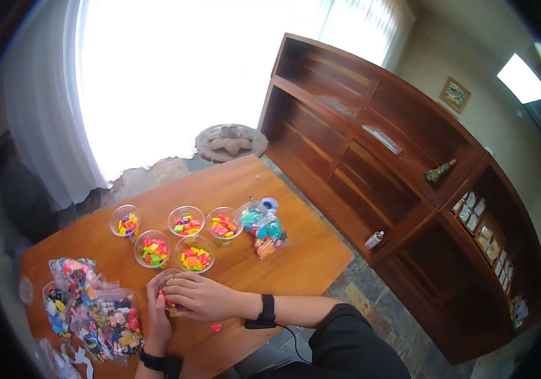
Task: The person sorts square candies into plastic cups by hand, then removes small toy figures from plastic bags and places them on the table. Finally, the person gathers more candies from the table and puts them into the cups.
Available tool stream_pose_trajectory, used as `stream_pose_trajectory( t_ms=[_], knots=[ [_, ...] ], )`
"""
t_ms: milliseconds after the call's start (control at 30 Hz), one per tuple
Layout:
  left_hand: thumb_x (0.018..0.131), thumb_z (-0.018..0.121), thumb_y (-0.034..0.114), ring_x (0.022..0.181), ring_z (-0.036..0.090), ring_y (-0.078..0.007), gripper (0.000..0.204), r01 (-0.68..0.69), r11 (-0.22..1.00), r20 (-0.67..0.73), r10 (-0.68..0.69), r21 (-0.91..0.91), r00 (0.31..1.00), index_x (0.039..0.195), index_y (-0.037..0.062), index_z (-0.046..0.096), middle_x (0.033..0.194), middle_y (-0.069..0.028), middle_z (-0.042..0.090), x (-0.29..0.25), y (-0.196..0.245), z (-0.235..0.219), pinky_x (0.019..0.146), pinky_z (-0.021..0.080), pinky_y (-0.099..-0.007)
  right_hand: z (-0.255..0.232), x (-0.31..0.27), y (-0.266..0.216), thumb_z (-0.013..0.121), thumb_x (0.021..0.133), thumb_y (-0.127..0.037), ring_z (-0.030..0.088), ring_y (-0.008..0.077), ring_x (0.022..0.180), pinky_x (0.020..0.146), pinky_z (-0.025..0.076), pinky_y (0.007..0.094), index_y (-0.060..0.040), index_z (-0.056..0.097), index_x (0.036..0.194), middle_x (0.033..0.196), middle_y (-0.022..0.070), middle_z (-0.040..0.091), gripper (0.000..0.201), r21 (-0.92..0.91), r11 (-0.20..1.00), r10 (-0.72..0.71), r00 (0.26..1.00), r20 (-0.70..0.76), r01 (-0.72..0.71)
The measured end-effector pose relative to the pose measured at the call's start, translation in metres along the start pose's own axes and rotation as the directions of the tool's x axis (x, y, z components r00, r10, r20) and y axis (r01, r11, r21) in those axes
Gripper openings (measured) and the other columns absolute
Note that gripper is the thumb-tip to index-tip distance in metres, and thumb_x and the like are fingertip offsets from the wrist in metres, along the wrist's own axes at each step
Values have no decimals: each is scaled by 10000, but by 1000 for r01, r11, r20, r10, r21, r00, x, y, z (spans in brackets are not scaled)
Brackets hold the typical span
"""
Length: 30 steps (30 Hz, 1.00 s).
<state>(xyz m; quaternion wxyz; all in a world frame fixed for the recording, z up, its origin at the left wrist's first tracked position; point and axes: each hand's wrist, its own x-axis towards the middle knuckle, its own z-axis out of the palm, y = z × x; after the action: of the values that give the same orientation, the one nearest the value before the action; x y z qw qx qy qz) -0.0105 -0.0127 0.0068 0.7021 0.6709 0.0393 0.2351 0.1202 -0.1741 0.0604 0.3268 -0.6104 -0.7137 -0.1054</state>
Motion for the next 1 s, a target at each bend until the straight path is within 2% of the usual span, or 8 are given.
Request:
stream_pose_trajectory(
  t_ms=[167, 300, 400, 500, 600, 733, 900, 1000],
  knots=[
    [1140, 456, 519, 1412, 567, -259, 686, 27, 998, 6, -27, -57, 1000, 1563, -19, 421, 1522, -181, 571, 4, -1, 2, 1238, 422, -405, -46, 23, -22, 756, 978, -127, 692, 340, 1165, 1095, 533, 516, -2, 660, 1313, 1275, 147, 699, 370, 81, 982, -157, 973, -168, 172],
    [1137, 456, 529, 1427, 563, -255, 708, 96, 989, 12, -95, -109, 995, 1569, -31, 418, 1510, -186, 580, 4, 5, 4, 1239, 418, -406, -125, 72, -76, 757, 932, -34, 750, 313, 970, 981, 606, 463, 13, 772, 1092, 1036, 136, 752, 168, 127, 927, -310, 910, -274, 354],
    [1139, 445, 487, 1439, 557, -258, 676, 9, 1000, 17, -9, -19, 1000, 1572, -32, 425, 1517, -188, 577, 4, -18, -5, 1243, 412, -409, -133, 94, -106, 639, 991, -116, 717, 360, 958, 918, 583, 458, 27, 768, 1106, 1098, 196, 732, 224, 78, 913, -368, 892, -262, 399],
    [1141, 424, 440, 1444, 555, -265, 648, 46, 999, 3, -45, -2, 999, 1582, -35, 426, 1532, -190, 571, 2, -7, -2, 1250, 402, -409, -110, 112, -120, 631, 987, -39, 640, 257, 774, 774, 580, 439, 14, 694, 975, 885, 142, 655, 83, -27, 887, -359, 651, -668, 461],
    [1144, 419, 421, 1457, 546, -270, 643, 64, 998, 1, -64, -22, 998, 1593, -40, 410, 1541, -195, 566, 4, -4, -3, 1261, 389, -406, -110, 104, -119, 622, 999, -51, 661, 264, 843, 823, 577, 414, -31, 724, 1184, 1023, 126, 704, 212, -78, 880, -417, 683, -600, 469],
    [1151, 431, 436, 1455, 551, -271, 654, 60, 998, 15, -60, 18, 998, 1594, -43, 396, 1540, -201, 567, 3, 2, -4, 1261, 394, -410, -129, 93, -121, 663, 1016, -97, 672, 260, 811, 792, 579, 415, -25, 732, 1175, 1064, 106, 723, 187, 106, 892, -357, 830, -428, 438],
    [1161, 415, 464, 1475, 541, -288, 664, 36, 999, 53, -36, -3, 998, 1581, -50, 402, 1558, -217, 555, 5, -9, -6, 1277, 383, -427, -122, 48, -88, 742, 1008, -158, 735, 257, 845, 810, 611, 399, -40, 747, 1182, 1070, 123, 770, 210, 55, 843, -455, 763, -459, 536],
    [1163, 403, 486, 1509, 518, -295, 687, 33, 999, 39, -34, 8, 999, 1587, -55, 391, 1580, -224, 539, 6, 3, -5, 1288, 371, -431, -126, 56, -64, 805, 916, -98, 743, 224, 834, 773, 621, 384, -12, 760, 1033, 1005, 111, 782, 152, 253, 889, -342, 920, -191, 383]
  ],
)
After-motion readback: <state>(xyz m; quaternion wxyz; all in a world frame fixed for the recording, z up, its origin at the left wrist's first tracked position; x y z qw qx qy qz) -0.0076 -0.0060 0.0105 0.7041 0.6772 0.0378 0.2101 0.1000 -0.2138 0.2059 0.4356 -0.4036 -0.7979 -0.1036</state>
